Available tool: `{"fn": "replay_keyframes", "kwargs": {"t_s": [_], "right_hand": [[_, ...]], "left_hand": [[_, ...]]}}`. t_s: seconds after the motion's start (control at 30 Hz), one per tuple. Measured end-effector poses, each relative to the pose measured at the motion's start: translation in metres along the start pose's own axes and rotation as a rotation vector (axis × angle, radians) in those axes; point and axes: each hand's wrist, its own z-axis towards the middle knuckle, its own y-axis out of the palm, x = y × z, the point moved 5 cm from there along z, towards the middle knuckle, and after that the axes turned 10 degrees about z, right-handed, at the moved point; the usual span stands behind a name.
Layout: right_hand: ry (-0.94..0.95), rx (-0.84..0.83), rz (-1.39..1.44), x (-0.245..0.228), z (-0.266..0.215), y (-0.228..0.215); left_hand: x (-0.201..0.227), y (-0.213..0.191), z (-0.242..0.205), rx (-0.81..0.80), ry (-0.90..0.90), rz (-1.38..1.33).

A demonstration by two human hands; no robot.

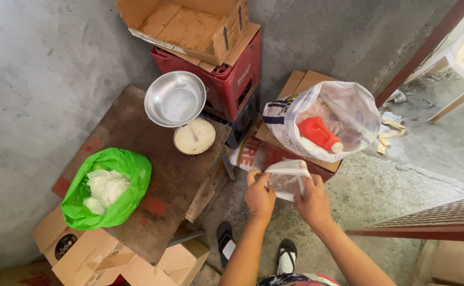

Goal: Scooping white powder from a large bag into smaller plastic bags using a red scoop and weighing them on a scale.

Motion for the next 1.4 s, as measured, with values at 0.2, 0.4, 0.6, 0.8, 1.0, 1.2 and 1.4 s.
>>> {"fn": "replay_keyframes", "kwargs": {"t_s": [0.2,0.4,0.6,0.8,1.0,1.2,1.4], "right_hand": [[0.136,-0.138,-0.161,0.072,0.003,0.026],[-0.056,-0.090,-0.058,0.032,0.020,0.008],[-0.133,-0.092,0.012,0.031,0.036,0.018],[-0.212,-0.091,0.043,-0.051,0.064,0.004],[-0.374,-0.113,0.070,-0.157,0.119,0.014],[-0.524,-0.122,0.105,-0.235,0.184,0.067],[-0.658,-0.097,0.030,-0.289,0.226,0.126]], "left_hand": [[-0.033,0.040,-0.013,-0.371,-0.077,0.283],[-0.022,0.028,0.002,-0.395,-0.121,0.280],[-0.012,-0.005,0.015,-0.229,-0.030,0.266],[0.010,-0.071,0.041,-0.120,-0.097,0.130],[0.007,-0.151,0.101,0.223,-0.002,-0.021],[-0.007,-0.227,0.180,0.346,-0.050,-0.050],[-0.066,-0.237,0.239,0.416,-0.028,0.063]]}}
